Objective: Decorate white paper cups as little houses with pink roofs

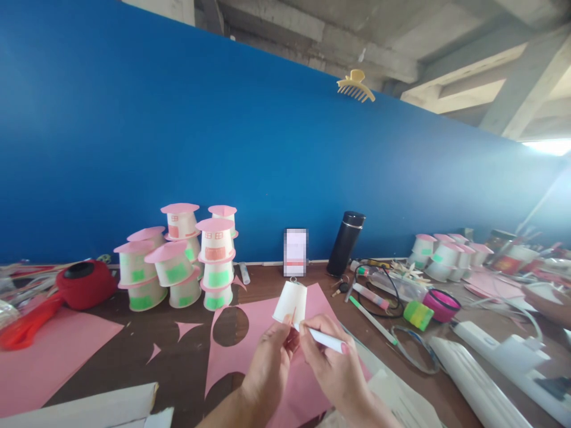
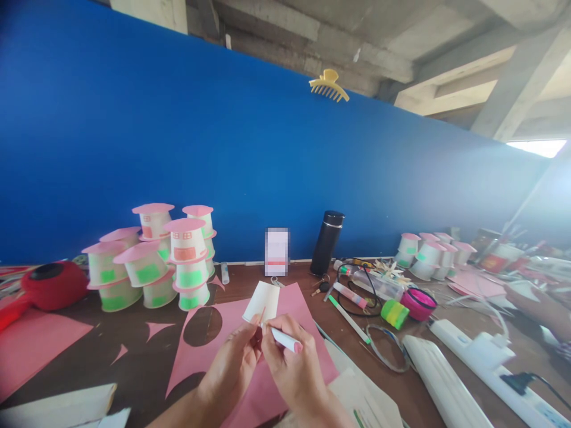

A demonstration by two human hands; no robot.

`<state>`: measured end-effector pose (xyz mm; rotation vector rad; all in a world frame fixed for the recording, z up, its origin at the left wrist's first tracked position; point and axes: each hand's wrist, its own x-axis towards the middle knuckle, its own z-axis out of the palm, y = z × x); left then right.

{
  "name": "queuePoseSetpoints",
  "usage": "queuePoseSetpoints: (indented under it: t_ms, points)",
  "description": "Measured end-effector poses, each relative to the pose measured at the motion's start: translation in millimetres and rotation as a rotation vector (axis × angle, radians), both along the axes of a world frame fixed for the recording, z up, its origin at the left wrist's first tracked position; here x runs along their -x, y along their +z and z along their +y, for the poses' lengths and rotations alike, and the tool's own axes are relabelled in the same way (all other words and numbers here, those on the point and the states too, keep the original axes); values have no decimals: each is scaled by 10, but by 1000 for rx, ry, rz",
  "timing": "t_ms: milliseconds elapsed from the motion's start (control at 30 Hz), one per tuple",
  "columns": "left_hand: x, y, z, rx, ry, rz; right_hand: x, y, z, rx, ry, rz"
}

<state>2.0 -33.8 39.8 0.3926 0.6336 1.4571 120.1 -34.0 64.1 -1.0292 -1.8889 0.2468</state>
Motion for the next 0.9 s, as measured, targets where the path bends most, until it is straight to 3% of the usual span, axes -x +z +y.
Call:
queuePoseSetpoints:
  t_ms: [233, 500, 700, 900]
  points:
    - [-6, -25, 7, 14, -1, -30, 9, -16, 1, 5, 7, 2]
    - [1, 19, 47, 256, 60, -191, -109, -11, -8, -14, -52, 280]
    - [32, -38, 90, 273, 26, -150, -151, -42, 67, 10, -65, 310]
    - [42, -54, 59, 186, -32, -139, -142, -50, 64, 12, -40, 240]
